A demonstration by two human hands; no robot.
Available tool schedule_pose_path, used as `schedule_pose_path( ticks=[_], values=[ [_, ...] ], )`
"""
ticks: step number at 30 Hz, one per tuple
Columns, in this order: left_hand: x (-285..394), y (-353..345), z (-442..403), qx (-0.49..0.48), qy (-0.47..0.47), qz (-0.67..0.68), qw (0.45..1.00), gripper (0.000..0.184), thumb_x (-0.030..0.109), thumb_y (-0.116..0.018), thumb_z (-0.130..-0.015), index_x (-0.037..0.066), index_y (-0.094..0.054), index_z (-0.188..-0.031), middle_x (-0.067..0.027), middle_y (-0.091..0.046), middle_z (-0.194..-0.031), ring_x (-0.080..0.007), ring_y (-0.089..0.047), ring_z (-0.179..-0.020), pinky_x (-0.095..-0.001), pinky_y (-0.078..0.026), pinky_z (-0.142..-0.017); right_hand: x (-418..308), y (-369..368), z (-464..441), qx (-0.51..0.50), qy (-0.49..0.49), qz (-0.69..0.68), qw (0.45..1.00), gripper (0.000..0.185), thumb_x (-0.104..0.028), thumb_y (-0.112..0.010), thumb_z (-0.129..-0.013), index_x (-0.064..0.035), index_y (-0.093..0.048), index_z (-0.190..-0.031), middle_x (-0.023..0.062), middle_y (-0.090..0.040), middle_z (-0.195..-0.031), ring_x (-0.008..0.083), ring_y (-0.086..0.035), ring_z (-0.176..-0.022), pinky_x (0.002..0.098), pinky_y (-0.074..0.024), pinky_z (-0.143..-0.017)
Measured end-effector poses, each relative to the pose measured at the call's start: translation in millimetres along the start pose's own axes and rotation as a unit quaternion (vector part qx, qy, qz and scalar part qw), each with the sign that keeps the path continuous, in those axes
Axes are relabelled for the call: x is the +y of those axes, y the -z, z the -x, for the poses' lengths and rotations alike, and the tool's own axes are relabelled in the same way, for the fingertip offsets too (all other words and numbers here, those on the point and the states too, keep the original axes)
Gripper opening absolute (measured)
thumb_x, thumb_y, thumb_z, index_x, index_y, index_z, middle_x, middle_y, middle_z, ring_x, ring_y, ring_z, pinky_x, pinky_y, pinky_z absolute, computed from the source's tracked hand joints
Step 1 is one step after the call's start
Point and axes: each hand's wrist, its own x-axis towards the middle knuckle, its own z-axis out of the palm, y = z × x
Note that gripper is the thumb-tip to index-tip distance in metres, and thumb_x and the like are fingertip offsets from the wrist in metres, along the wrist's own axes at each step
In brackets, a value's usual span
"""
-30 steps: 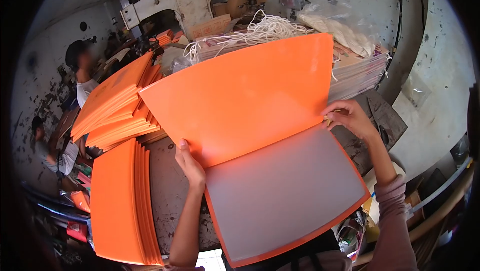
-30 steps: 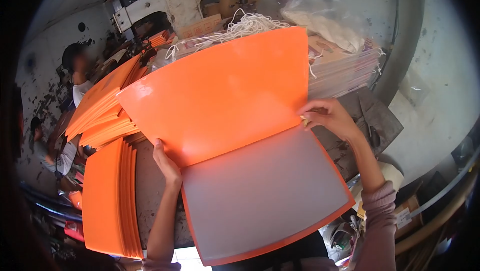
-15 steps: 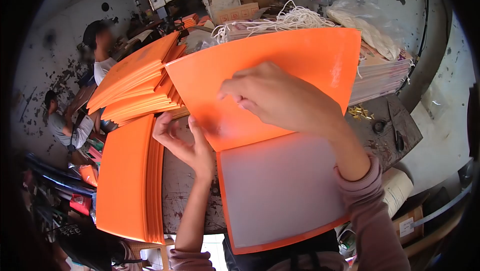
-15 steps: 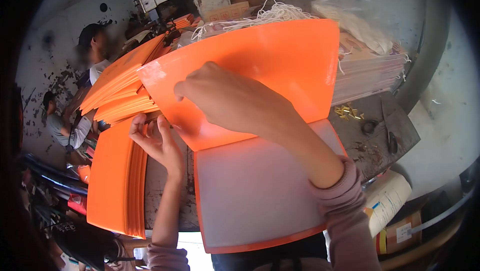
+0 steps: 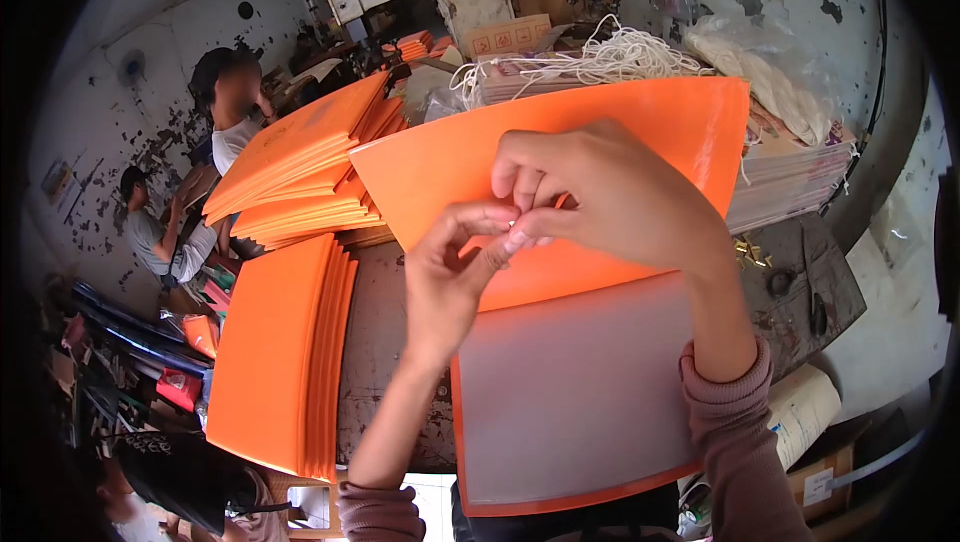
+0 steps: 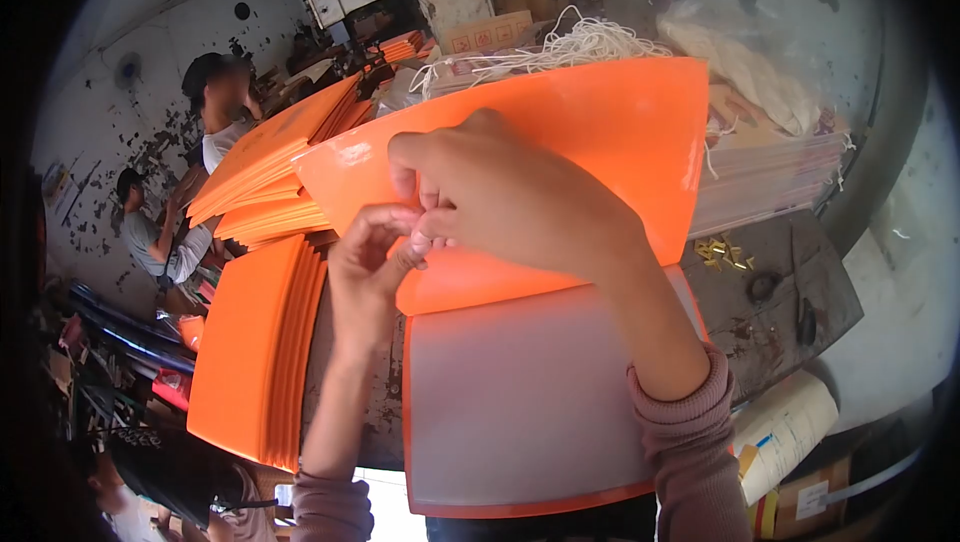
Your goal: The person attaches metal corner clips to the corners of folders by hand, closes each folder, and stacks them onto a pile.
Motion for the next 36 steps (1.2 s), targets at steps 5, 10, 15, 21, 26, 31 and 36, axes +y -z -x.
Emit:
schedule_pose_path(
  ticks=[5, 10, 15, 21, 26, 31, 36],
  values=[
    [39, 33, -42, 0.048, -0.044, -0.034, 0.997, 0.013, 0.003, -0.063, -0.075, 0.006, -0.062, -0.088, -0.0023, -0.064, -0.077, -0.0067, -0.057, -0.070, -0.0202, -0.042, -0.057, 7, 14, -7, 0.154, -0.017, 0.008, 0.988, 0.025, -0.019, -0.067, -0.073, 0.0000, -0.052, -0.079, 0.0100, -0.057, -0.072, 0.0224, -0.052, -0.089, 0.0320, -0.0422, -0.069],
    [42, 93, -61, 0.181, -0.069, -0.135, 0.972, 0.010, 0.009, -0.065, -0.078, 0.003, -0.063, -0.085, -0.0050, -0.063, -0.083, -0.0079, -0.058, -0.073, -0.0201, -0.045, -0.061, 38, 9, -7, 0.219, 0.070, 0.297, 0.927, 0.030, -0.021, -0.066, -0.074, -0.0010, -0.054, -0.092, 0.0116, -0.056, -0.085, 0.0250, -0.050, -0.093, 0.0376, -0.0385, -0.081],
    [28, 108, -64, 0.130, -0.021, -0.141, 0.981, 0.011, 0.009, -0.065, -0.078, 0.002, -0.063, -0.087, -0.0044, -0.063, -0.082, -0.0080, -0.058, -0.073, -0.0191, -0.045, -0.062, 37, 10, -7, 0.151, 0.023, 0.361, 0.920, 0.037, -0.024, -0.064, -0.075, -0.0020, -0.052, -0.102, 0.0114, -0.056, -0.087, 0.0271, -0.050, -0.092, 0.0407, -0.0333, -0.086],
    [23, 114, -66, 0.073, -0.010, -0.145, 0.987, 0.011, 0.006, -0.064, -0.078, 0.002, -0.063, -0.088, -0.0039, -0.063, -0.082, -0.0094, -0.059, -0.073, -0.0202, -0.046, -0.065, 37, 8, -6, 0.157, 0.025, 0.391, 0.907, 0.036, -0.024, -0.063, -0.075, -0.0009, -0.052, -0.100, 0.0116, -0.056, -0.087, 0.0260, -0.050, -0.092, 0.0381, -0.0350, -0.082],
    [20, 117, -68, 0.052, -0.003, -0.140, 0.989, 0.011, 0.004, -0.064, -0.078, 0.002, -0.063, -0.089, -0.0048, -0.063, -0.086, -0.0097, -0.059, -0.075, -0.0211, -0.046, -0.067, 37, 11, -6, 0.154, 0.019, 0.381, 0.912, 0.034, -0.025, -0.063, -0.075, -0.0008, -0.052, -0.096, 0.0112, -0.056, -0.084, 0.0253, -0.050, -0.089, 0.0375, -0.0352, -0.080],
    [17, 118, -70, 0.035, -0.014, -0.120, 0.992, 0.012, 0.001, -0.062, -0.078, 0.001, -0.062, -0.091, -0.0053, -0.063, -0.087, -0.0096, -0.058, -0.076, -0.0223, -0.047, -0.069, 32, 12, -8, 0.133, -0.015, 0.371, 0.919, 0.033, -0.025, -0.063, -0.075, -0.0008, -0.051, -0.094, 0.0113, -0.055, -0.085, 0.0260, -0.049, -0.087, 0.0365, -0.0343, -0.081],
    [16, 118, -69, 0.026, -0.043, -0.151, 0.987, 0.013, 0.000, -0.062, -0.078, 0.001, -0.062, -0.091, -0.0056, -0.064, -0.086, -0.0100, -0.058, -0.076, -0.0226, -0.047, -0.069, 33, 11, -7, 0.130, -0.010, 0.386, 0.913, 0.030, -0.025, -0.063, -0.075, -0.0014, -0.052, -0.092, 0.0101, -0.055, -0.082, 0.0244, -0.050, -0.087, 0.0367, -0.0344, -0.079]
  ],
)
